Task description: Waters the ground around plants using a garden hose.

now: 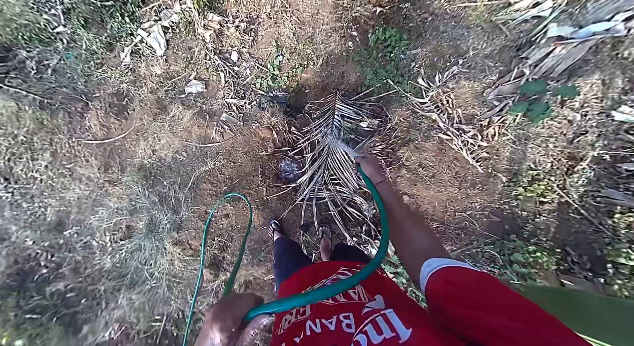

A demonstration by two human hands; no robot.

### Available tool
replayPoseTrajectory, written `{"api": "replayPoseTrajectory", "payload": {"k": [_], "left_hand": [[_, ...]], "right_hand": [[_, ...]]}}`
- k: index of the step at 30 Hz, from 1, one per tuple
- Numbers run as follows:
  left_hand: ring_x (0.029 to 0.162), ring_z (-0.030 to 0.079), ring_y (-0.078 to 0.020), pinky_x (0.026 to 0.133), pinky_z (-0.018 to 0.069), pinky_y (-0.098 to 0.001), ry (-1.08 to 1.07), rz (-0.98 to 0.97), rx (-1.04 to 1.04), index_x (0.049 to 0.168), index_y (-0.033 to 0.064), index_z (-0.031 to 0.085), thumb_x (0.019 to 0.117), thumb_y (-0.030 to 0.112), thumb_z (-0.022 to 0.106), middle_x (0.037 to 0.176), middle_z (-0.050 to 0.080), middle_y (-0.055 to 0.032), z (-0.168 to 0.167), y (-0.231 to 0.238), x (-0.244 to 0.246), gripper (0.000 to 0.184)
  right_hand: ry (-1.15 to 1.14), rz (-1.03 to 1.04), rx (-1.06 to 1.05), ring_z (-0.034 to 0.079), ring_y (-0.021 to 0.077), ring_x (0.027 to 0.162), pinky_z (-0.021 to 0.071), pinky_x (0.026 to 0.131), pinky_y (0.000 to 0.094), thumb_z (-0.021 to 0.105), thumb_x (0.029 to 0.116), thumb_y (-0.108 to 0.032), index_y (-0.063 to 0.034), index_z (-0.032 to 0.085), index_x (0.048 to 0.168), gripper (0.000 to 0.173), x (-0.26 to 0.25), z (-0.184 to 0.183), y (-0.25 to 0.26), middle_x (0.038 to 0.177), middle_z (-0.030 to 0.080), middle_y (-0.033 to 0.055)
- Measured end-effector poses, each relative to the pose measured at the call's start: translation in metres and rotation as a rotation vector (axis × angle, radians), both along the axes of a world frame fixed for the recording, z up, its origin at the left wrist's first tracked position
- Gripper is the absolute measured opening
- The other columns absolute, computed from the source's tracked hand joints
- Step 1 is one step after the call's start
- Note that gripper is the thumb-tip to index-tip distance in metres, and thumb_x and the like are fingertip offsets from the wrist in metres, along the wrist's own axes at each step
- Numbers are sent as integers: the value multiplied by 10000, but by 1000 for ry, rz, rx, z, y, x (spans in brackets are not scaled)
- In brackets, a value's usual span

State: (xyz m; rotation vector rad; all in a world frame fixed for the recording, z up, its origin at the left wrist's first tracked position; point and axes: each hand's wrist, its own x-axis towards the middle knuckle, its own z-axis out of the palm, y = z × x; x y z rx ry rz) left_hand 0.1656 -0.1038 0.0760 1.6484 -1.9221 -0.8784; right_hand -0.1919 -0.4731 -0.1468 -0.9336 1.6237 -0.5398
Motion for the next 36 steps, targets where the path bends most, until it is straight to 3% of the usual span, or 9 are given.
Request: {"api": "replayPoseTrajectory", "payload": {"k": [3,8,12,19,23,28,36], "left_hand": [[600,611,-112,566,520,-326,-3,-15,-15,885,142,718,1002,603,539,670,642,-2,0,1,2,508],[582,592,-108,549,504,-324,-14,-1,-18,873,166,708,997,625,526,654,621,15,6,6,7,509],[571,584,-100,538,494,-317,-62,8,-17,866,181,709,994,641,516,644,616,27,10,13,9,515],[589,600,-89,546,503,-298,-32,34,-9,863,177,711,1001,635,507,658,630,30,15,19,13,519],[582,592,-87,537,493,-293,-38,53,-5,875,180,714,997,642,507,656,623,29,16,23,16,520],[601,605,-88,556,504,-291,-42,60,-4,880,177,719,999,633,513,674,636,25,18,25,19,514],[601,598,-82,554,500,-281,-23,69,4,872,178,712,993,637,521,664,621,32,18,25,21,512]], "right_hand": [[-25,75,23,630,161,652,546,625,343,461,1098,-203,-14,562,1364,341,14,5,5,961,705,150],[-111,-11,-55,621,146,637,544,614,329,438,1103,-215,-33,525,1398,357,29,15,5,938,697,130],[-205,-42,-93,643,147,588,552,558,307,444,1095,-142,3,545,1363,322,50,-4,-15,849,710,123],[-232,18,23,638,151,595,545,552,306,493,1084,-132,11,553,1338,298,88,-16,-7,895,708,141],[-211,67,88,614,137,598,529,569,298,474,1099,-193,-49,541,1371,315,101,-5,14,914,692,130],[-228,69,103,645,154,597,544,551,298,490,1081,-129,2,559,1347,305,117,-31,9,882,711,140],[-234,157,161,631,133,621,533,577,298,476,1090,-151,8,555,1320,291,121,-32,38,895,712,122]]}}
